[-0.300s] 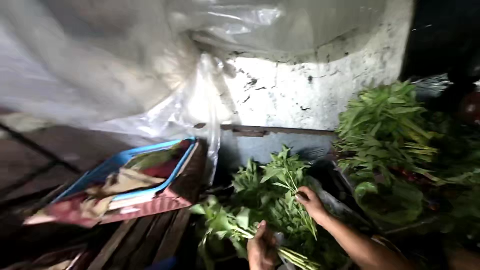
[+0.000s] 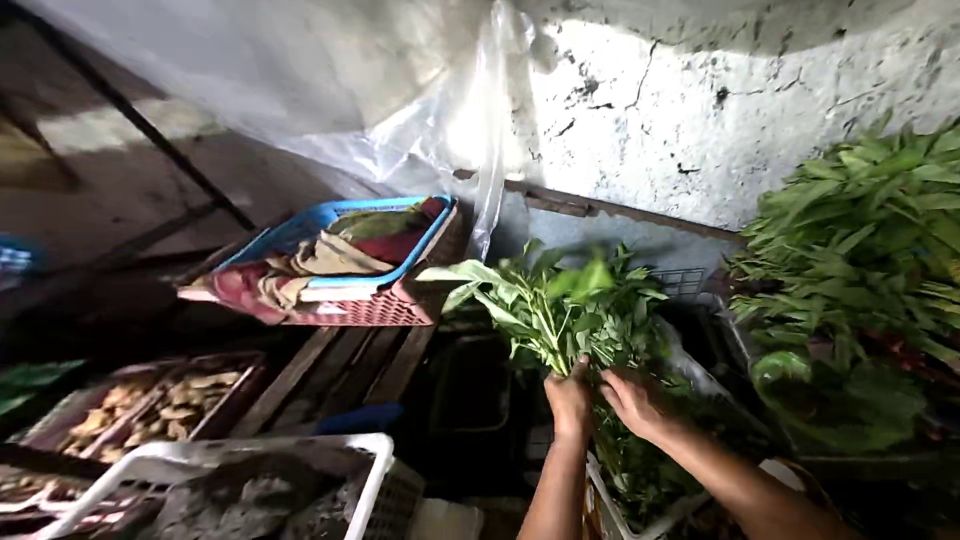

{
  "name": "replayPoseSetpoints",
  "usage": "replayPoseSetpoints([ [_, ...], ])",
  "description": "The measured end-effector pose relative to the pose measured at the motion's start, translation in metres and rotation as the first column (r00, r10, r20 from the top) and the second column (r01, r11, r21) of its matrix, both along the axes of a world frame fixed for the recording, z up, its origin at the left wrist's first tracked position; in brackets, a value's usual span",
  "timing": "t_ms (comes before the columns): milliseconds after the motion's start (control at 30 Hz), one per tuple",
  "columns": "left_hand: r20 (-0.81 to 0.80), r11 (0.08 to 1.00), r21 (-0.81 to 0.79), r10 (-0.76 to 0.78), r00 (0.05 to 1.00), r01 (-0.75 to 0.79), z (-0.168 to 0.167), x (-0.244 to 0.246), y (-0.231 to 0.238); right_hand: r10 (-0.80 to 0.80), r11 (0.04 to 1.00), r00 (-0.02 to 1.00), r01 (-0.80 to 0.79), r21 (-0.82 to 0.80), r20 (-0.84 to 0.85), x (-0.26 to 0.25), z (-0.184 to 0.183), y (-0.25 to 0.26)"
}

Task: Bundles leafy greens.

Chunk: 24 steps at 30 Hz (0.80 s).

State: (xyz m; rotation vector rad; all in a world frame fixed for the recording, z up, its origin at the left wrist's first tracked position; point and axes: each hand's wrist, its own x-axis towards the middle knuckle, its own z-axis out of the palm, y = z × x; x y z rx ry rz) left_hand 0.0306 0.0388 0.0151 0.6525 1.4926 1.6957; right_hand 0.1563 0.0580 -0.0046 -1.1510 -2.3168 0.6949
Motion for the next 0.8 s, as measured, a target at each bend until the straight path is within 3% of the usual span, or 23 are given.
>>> replayPoseSetpoints([
  [100,-0.138,0.992,0.099,0.085,0.987,-0.072,0.006,0.005,0.001,-0.079,0.980,0.991,0.058,0.193,0.104,0.001,-0.005,0.003],
  [267,-0.174,0.967,0.211,0.182,0.968,-0.144,0.006,0.012,-0.002,-0.134,0.919,0.991,0.132,0.371,-0.020,0.002,-0.015,0.008],
  [400,-0.161,0.953,0.273,0.178,0.971,-0.129,0.025,0.015,-0.012,-0.118,0.854,0.981,0.180,0.488,-0.155,0.007,-0.014,0.006],
  [533,-0.159,0.956,0.269,0.168,0.973,-0.121,0.029,0.002,-0.001,-0.128,0.911,0.984,0.166,0.378,-0.125,0.018,-0.028,0.020],
  [633,-0.169,0.947,0.260,0.236,0.957,-0.188,0.038,-0.009,-0.002,-0.142,0.989,0.971,0.130,0.077,0.190,0.036,-0.041,0.042],
  [700,-0.130,0.916,0.314,0.303,0.944,-0.250,0.044,-0.024,-0.002,-0.086,0.977,0.916,0.155,-0.148,0.392,0.060,-0.071,0.062],
  [767,-0.164,0.919,0.330,0.282,0.945,-0.217,0.061,-0.035,-0.010,-0.024,0.928,0.887,0.191,-0.320,0.461,0.084,-0.091,0.069],
  [800,-0.237,0.944,0.279,0.243,0.941,-0.174,0.073,-0.036,-0.016,-0.043,0.916,0.888,0.218,-0.336,0.459,0.089,-0.083,0.069],
])
